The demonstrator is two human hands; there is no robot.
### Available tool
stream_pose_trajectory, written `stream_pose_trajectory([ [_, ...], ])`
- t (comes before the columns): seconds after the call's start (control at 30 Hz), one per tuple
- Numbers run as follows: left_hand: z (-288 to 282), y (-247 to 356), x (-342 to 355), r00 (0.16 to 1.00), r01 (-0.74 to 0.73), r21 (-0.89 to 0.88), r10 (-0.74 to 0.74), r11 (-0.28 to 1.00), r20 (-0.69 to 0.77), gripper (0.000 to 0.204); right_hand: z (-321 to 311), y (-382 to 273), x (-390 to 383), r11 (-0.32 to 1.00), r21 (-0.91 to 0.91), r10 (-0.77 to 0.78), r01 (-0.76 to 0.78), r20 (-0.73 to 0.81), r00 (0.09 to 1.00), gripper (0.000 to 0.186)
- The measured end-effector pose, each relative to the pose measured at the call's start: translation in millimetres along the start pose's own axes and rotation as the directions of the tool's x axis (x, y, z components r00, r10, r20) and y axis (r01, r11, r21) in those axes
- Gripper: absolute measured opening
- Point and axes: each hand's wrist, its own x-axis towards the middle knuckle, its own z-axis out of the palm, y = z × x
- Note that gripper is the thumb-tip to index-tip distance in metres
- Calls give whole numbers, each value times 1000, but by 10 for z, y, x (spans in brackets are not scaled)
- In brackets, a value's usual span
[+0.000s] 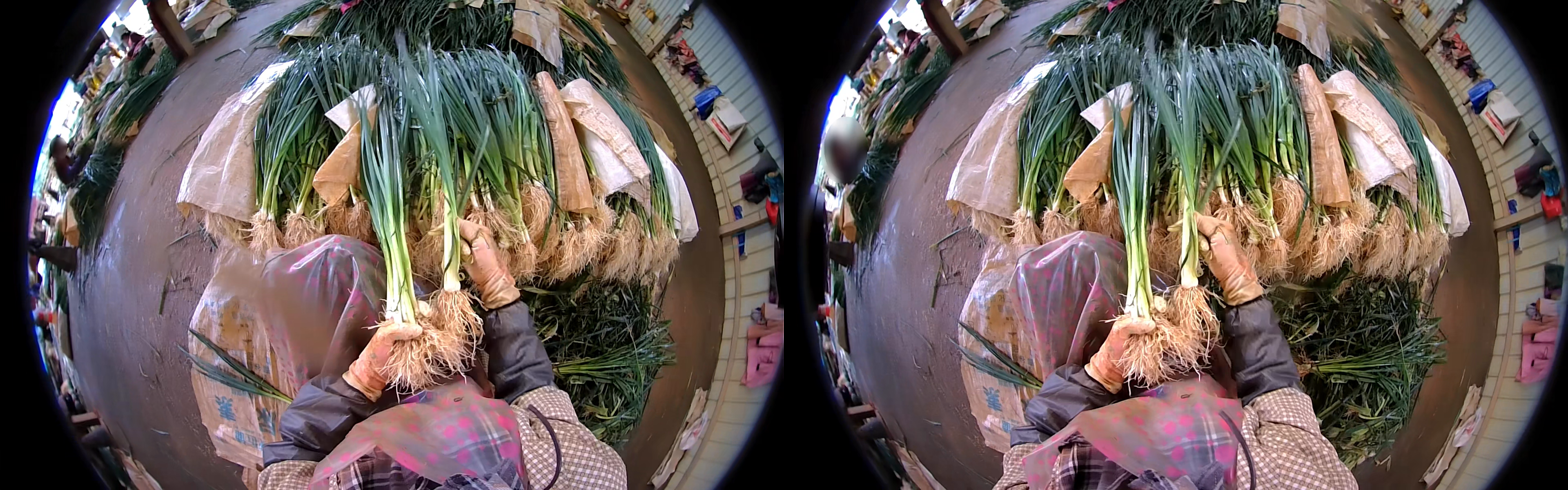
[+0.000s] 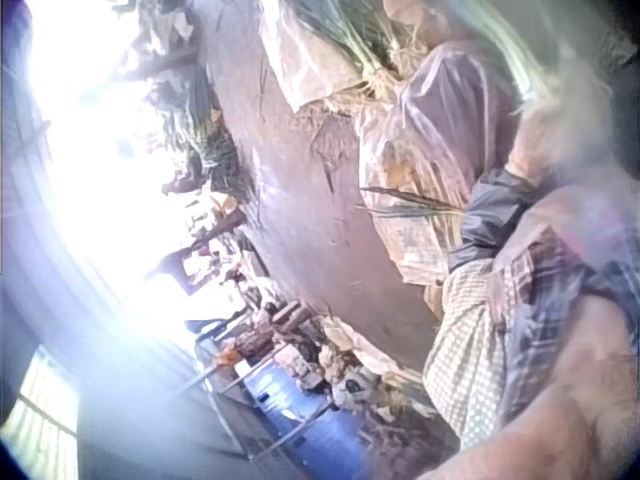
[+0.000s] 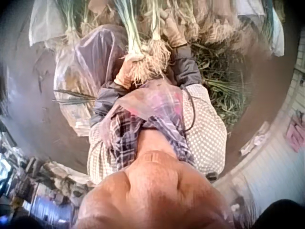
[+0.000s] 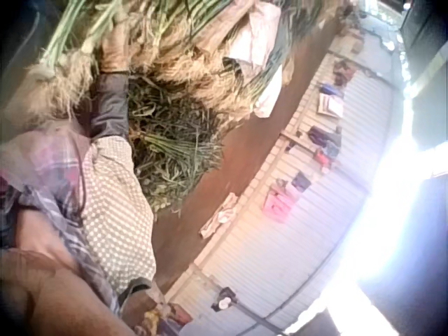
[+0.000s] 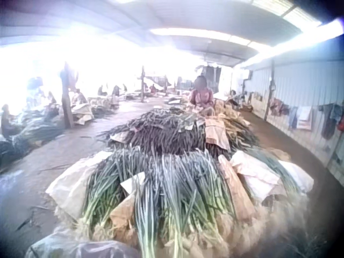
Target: The person is cleaning and trimming bundles of green onions by hand and with a small knife, peeling away outer layers and removing soil.
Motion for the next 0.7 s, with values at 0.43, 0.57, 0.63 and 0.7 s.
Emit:
stream_pose_trajectory([
  [0.43,332,-287,314,999,-24,-216,29,976,17,33,18,-36,-1167,960,-20,-231,280,-622,748,27],
  [0.57,408,-355,392,991,-48,-252,78,966,110,32,35,-188,-1241,888,-404,-417,220,-505,756,28],
  [0.63,569,-228,399,1000,-17,-275,21,961,10,32,-166,58,-1272,388,-899,-599,204,-78,797,20],
  [0.7,427,-244,430,994,-105,-224,111,969,13,32,-7,268,-1331,538,-769,-577,346,-36,816,17],
])
